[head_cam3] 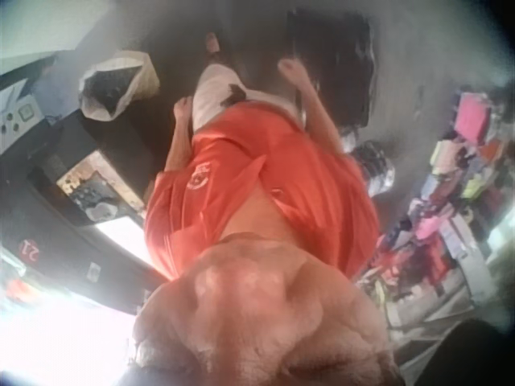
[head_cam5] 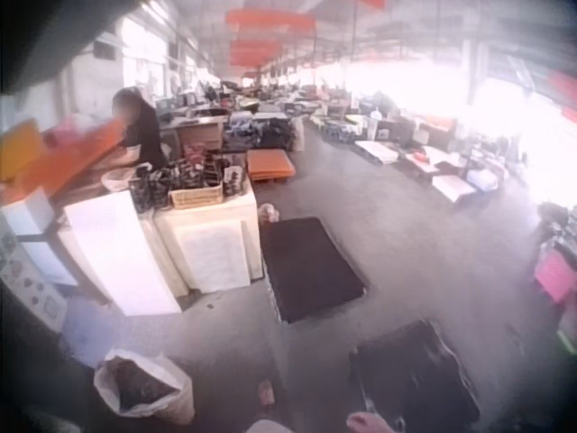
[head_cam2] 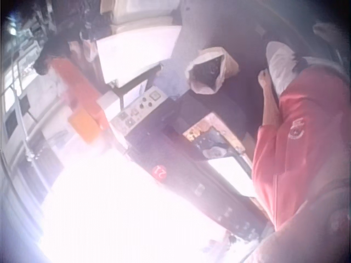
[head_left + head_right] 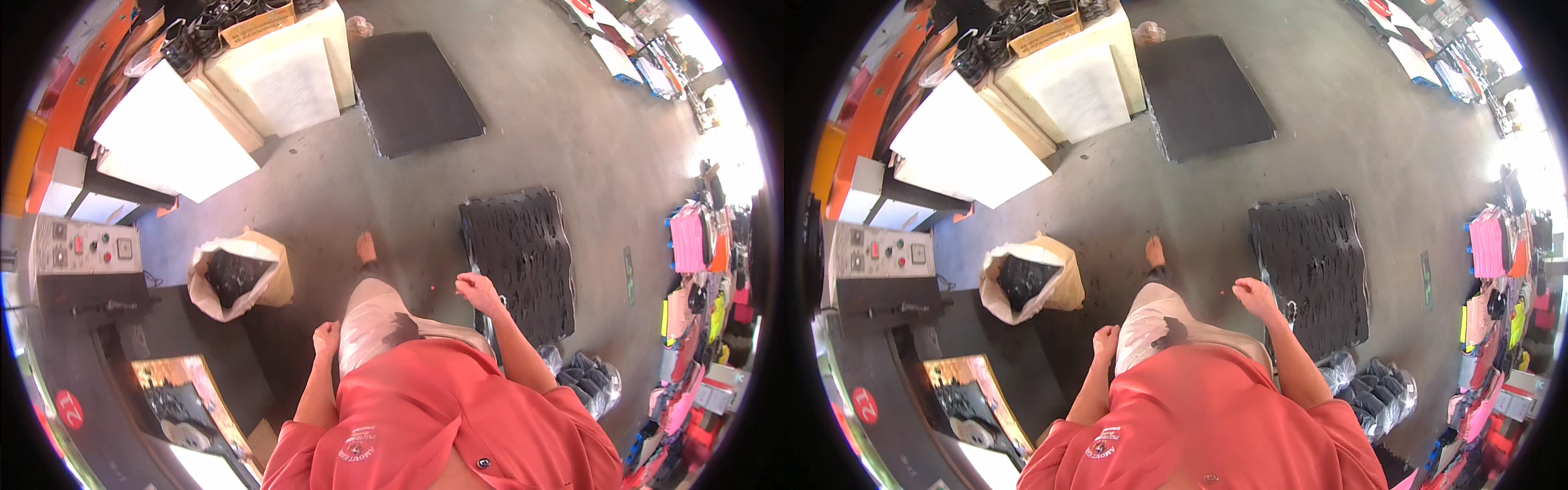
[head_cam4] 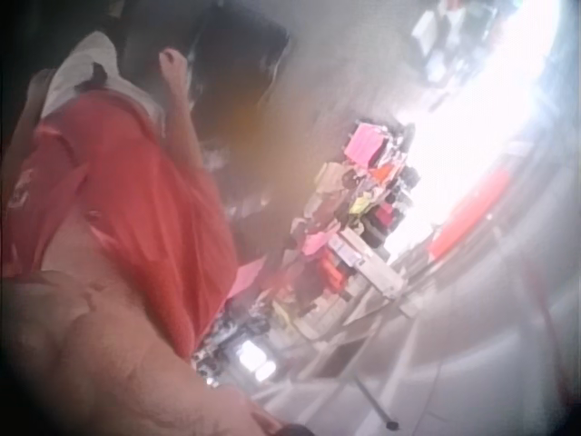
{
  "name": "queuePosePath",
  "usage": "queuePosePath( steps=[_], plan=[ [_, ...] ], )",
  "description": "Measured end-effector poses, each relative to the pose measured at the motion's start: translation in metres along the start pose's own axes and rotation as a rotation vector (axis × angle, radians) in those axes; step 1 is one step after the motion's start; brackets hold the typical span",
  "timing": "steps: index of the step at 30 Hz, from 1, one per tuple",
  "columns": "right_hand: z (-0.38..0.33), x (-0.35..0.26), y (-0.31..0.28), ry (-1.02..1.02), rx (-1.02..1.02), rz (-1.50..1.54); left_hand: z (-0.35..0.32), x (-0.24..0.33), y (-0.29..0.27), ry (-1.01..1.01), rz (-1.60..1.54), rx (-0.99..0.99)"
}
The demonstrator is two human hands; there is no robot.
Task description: The person uses a manual die-cutting press to cut multiple shoe insole shapes from a black rubber sheet. They align the sheet, press the die, remove the cutouts, and repeat the process. The cut pieces are stacked on a nearby table.
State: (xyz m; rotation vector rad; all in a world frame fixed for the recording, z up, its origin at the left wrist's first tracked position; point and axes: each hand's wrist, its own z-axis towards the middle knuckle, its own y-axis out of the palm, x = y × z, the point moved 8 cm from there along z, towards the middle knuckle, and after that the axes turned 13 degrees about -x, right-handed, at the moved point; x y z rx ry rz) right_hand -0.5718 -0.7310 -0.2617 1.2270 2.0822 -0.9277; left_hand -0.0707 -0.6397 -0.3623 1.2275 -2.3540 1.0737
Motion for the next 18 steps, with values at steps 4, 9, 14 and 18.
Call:
queuePosePath(
  steps=[4, 9, 14, 18],
  plan=[
    [0.041, -0.003, -0.049, -0.021, 0.087, -0.165, 0.126, 0.125, -0.044, 0.193, -0.036, 0.022],
    [0.059, 0.059, -0.106, 0.466, 0.014, -0.111, 0.299, 0.379, -0.146, 0.515, 0.024, 0.134],
    [0.088, 0.035, -0.124, 0.616, 0.081, 0.288, 0.427, 0.623, -0.236, 0.831, 0.237, 0.256],
    [0.138, -0.014, -0.141, 0.599, 0.107, 0.321, 0.505, 0.762, -0.289, 1.012, 0.4, 0.454]
  ],
)
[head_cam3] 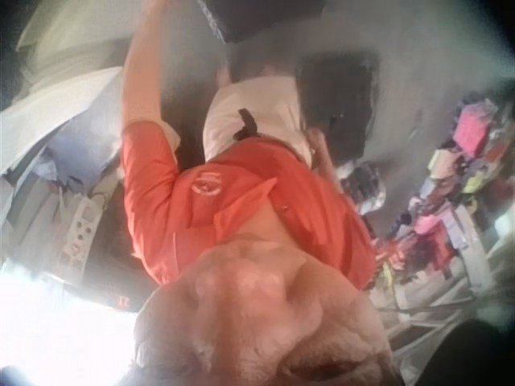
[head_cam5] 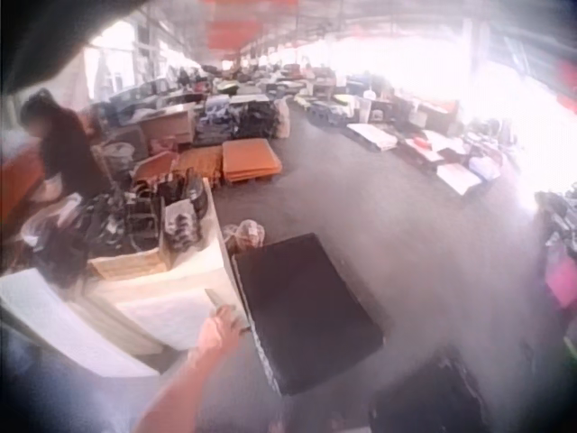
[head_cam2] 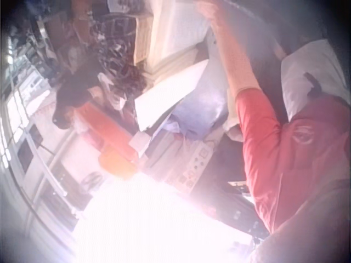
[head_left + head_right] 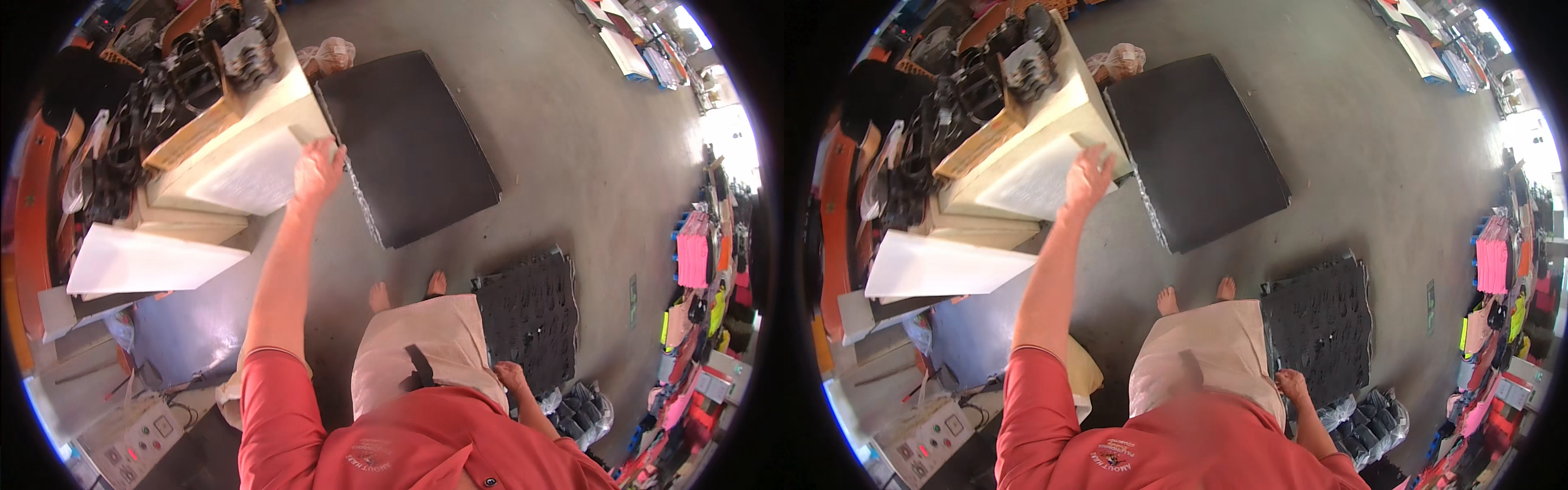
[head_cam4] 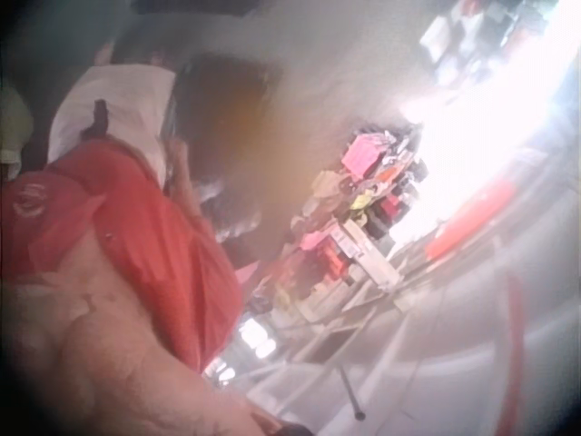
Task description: The person uses a manual die-cutting press to cut multiple shoe insole shapes from a black rubber sheet. They align the sheet, press the die, remove the cutouts, and repeat the process. The cut pieces are stacked on a nearby table.
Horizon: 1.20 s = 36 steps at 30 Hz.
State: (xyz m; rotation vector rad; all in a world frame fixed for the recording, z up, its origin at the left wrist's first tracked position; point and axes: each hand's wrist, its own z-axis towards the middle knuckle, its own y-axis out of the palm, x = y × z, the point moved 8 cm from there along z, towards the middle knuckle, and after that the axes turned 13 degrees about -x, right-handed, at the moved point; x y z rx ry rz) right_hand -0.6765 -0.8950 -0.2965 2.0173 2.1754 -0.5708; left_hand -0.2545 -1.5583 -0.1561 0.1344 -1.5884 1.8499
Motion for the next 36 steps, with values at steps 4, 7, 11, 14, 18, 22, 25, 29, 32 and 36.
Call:
queuePosePath(
  steps=[4, 7, 11, 14, 18, 22, 25, 29, 32, 36],
  plan=[
    [0.051, -0.085, -0.036, -0.063, 0.016, -0.221, 0.118, -0.052, 0.007, -0.021, 0.175, -0.049],
    [0.141, -0.173, -0.074, -0.081, -0.043, -0.107, 0.171, -0.104, 0.026, -0.13, 0.361, -0.206],
    [0.306, -0.371, -0.101, -0.367, -0.079, -0.597, 0.215, -0.161, 0.039, -0.253, 0.473, -0.372],
    [0.428, -0.532, -0.106, -0.498, -0.038, -0.721, 0.228, -0.157, 0.043, -0.172, 0.499, -0.328],
    [0.561, -0.732, -0.084, -0.713, 0.004, -0.706, 0.229, -0.151, 0.042, -0.279, 0.432, -0.321],
    [0.665, -0.862, -0.036, -0.79, 0.122, -0.856, 0.231, -0.144, 0.038, -0.299, 0.416, -0.359],
    [0.724, -0.921, 0.008, -0.913, 0.215, -0.993, 0.232, -0.148, 0.034, -0.406, 0.453, -0.402],
    [0.794, -0.977, 0.06, -0.98, 0.271, -1.219, 0.231, -0.14, 0.033, -0.42, 0.474, -0.436],
    [0.825, -1.01, 0.089, -0.912, 0.352, -1.353, 0.22, -0.137, 0.033, -0.529, 0.446, -0.471],
    [0.812, -1.054, 0.113, -1.044, 0.587, -1.38, 0.204, -0.136, 0.027, -0.646, 0.409, -0.487]
  ],
)
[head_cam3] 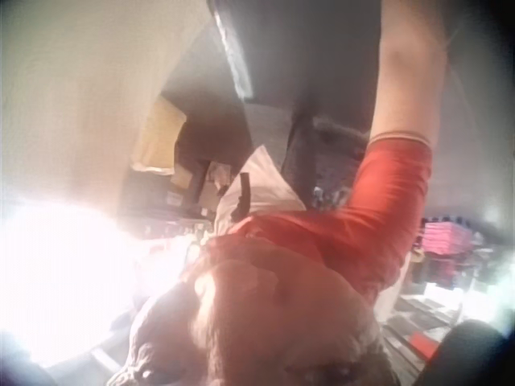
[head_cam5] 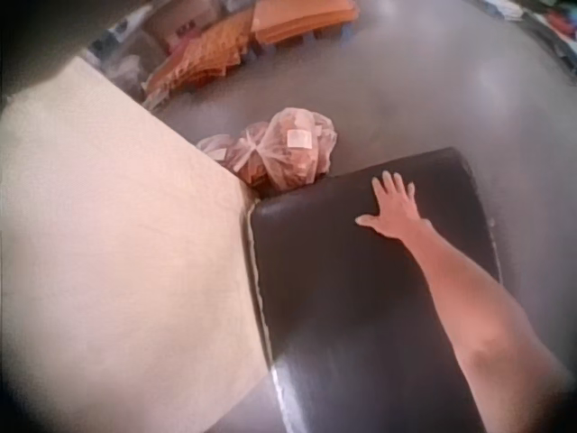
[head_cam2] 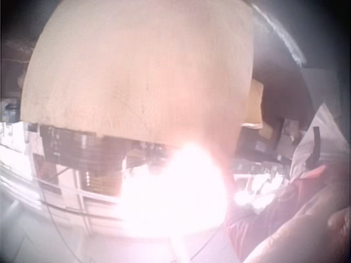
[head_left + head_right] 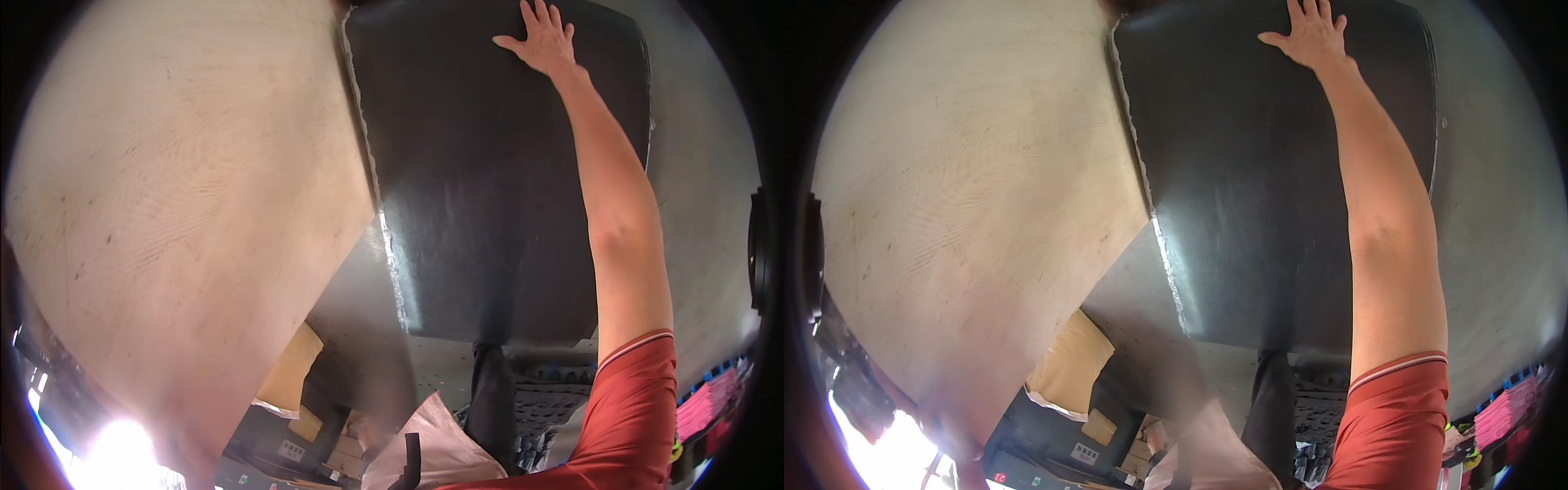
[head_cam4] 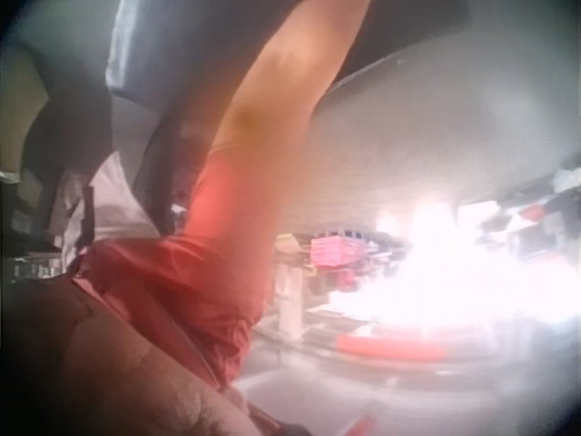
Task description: The person uses a manual die-cutting press to cut multiple shoe insole shapes from a black rubber sheet. They align the sheet, press the die, remove the cutouts, and repeat the process. The cut pieces are stacked on a nearby table.
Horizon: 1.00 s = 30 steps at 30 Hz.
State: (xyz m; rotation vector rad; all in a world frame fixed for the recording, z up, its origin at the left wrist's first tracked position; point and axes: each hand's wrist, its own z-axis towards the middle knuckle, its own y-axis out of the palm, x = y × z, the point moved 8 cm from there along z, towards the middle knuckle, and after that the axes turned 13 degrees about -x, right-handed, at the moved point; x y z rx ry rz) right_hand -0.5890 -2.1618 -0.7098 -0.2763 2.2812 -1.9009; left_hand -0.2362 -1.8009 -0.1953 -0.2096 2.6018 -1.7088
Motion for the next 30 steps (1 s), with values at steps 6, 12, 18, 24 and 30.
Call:
queuePosePath(
  steps=[6, 12, 18, 24, 30],
  plan=[
    [0.035, 0.001, -0.02, 0.009, -0.291, 0.149, -0.011, -0.017, 0.001, -0.091, -0.043, -0.021],
    [0.048, -0.009, -0.028, 0.013, -0.412, 0.048, -0.02, -0.025, 0.002, -0.123, -0.065, -0.02],
    [0.071, 0.0, -0.012, -0.011, -0.579, 0.019, -0.037, -0.036, -0.002, -0.139, -0.083, -0.016],
    [0.028, -0.019, 0.009, -0.118, -0.569, 0.065, -0.003, -0.027, -0.001, -0.299, -0.167, -0.009],
    [-0.177, -0.074, 0.018, -0.343, -0.693, 0.081, 0.037, 0.007, -0.011, 0.077, -0.183, 0.246]
  ],
)
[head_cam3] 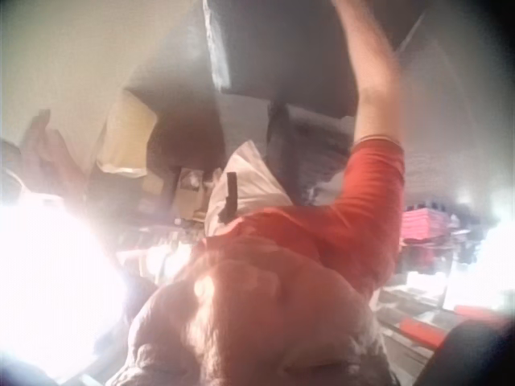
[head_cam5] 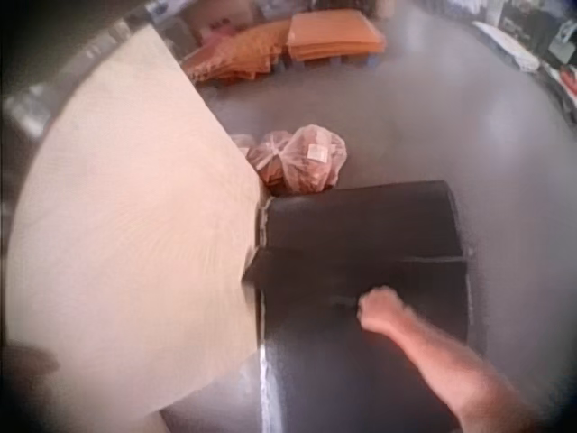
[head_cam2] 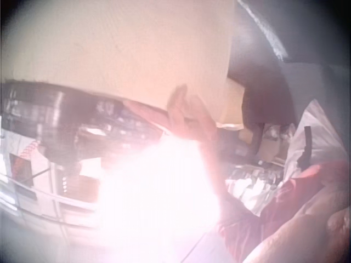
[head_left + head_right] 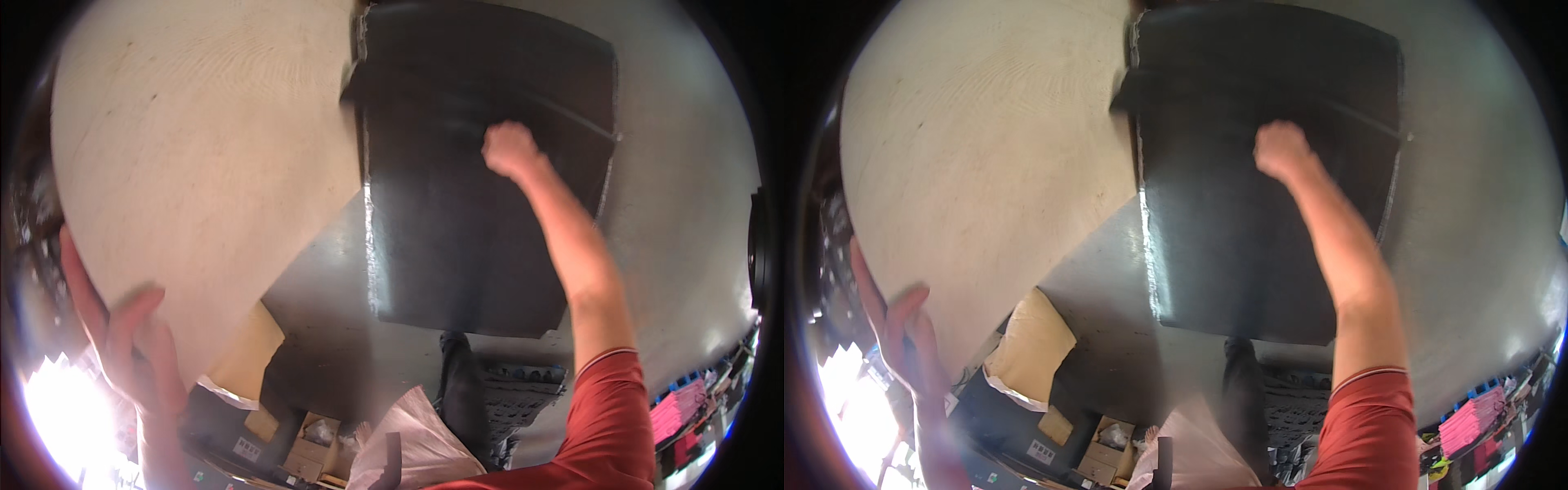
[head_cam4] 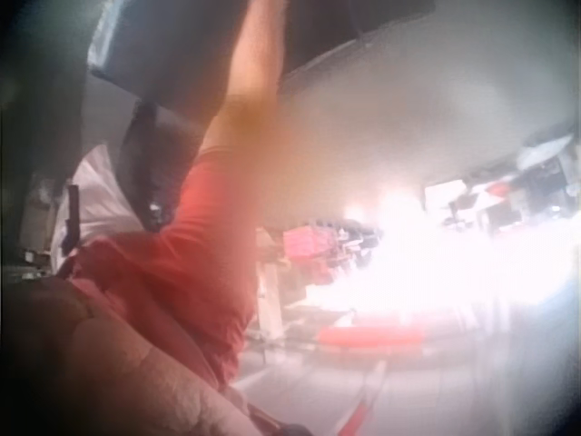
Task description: The person uses a manual die-cutting press to cut multiple shoe insole shapes from a black rubber sheet. They align the sheet, press the die, remove the cutouts, and repeat the process. The cut pieces are stacked on a nearby table.
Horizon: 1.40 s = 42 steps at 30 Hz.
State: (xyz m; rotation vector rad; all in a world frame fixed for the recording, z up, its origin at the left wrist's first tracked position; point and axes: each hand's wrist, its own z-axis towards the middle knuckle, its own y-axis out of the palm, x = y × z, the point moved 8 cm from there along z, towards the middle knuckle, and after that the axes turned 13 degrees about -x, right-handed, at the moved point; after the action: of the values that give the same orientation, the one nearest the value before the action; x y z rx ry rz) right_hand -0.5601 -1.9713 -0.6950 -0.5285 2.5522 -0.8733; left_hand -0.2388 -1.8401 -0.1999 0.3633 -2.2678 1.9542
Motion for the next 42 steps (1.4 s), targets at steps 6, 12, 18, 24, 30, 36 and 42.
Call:
queuePosePath(
  steps=[6, 12, 18, 24, 30, 36, 42],
  plan=[
    [-0.255, -0.149, 0.186, -0.209, -0.415, 0.327, -0.006, 0.014, -0.002, 0.275, 0.195, -0.008],
    [-0.51, -0.195, 0.268, -0.318, -0.648, 0.379, -0.017, -0.011, 0.008, 0.306, 0.091, 0.176],
    [-0.695, -0.247, 0.324, -0.297, -0.91, 0.407, -0.038, 0.025, -0.001, 0.385, 0.168, 0.638],
    [-0.809, -0.274, 0.281, -0.204, -0.761, 0.444, -0.261, 0.062, 0.138, 0.504, -0.426, 0.088],
    [-0.879, -0.309, 0.251, 0.263, -0.733, 0.507, -0.587, -0.074, 0.279, -0.249, -0.466, -0.604],
    [-0.939, -0.332, 0.126, 0.478, -0.1, 1.113, -0.787, -0.066, 0.319, -0.824, -1.078, -0.529],
    [-0.921, -0.376, -0.024, -0.214, 0.28, 1.588, -0.792, -0.021, 0.253, -0.644, -1.067, -0.29]
  ],
)
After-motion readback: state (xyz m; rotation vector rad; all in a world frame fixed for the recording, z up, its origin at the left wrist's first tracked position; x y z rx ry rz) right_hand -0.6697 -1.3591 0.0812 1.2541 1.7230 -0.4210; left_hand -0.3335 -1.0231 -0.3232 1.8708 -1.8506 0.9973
